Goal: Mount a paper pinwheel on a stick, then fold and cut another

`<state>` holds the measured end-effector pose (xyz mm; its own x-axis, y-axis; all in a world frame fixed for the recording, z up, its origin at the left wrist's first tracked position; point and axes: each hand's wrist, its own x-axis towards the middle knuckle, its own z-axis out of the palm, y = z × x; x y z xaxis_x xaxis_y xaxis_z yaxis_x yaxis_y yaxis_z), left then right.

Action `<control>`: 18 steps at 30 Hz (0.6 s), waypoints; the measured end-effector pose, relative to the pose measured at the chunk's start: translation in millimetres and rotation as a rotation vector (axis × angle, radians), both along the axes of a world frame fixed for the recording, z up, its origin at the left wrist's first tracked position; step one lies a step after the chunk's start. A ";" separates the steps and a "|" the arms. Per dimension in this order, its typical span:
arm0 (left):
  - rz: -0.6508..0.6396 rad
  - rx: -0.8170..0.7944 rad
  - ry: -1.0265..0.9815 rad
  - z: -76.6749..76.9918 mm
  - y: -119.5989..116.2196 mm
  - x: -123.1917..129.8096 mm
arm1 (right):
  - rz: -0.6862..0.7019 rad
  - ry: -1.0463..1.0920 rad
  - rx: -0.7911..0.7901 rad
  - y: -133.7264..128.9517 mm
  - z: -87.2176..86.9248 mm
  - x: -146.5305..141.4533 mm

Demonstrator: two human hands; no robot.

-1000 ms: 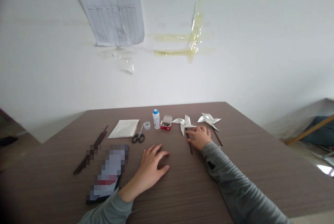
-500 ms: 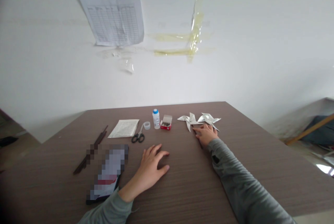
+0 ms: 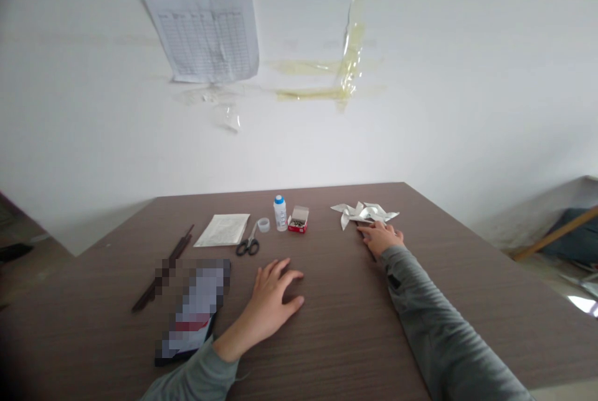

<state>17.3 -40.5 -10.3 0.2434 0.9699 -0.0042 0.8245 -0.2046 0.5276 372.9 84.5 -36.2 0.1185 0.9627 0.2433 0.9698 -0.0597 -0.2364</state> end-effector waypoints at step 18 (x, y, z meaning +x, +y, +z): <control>-0.031 0.005 0.050 -3.7 1.6 -3.6 | -0.082 -0.008 -0.204 12.0 12.1 37.4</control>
<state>13.8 -39.0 -14.0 0.2733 0.9618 -0.0123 0.8427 -0.2332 0.4852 410.3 96.5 -24.1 0.1970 0.9793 0.0460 0.9615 -0.1839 -0.2040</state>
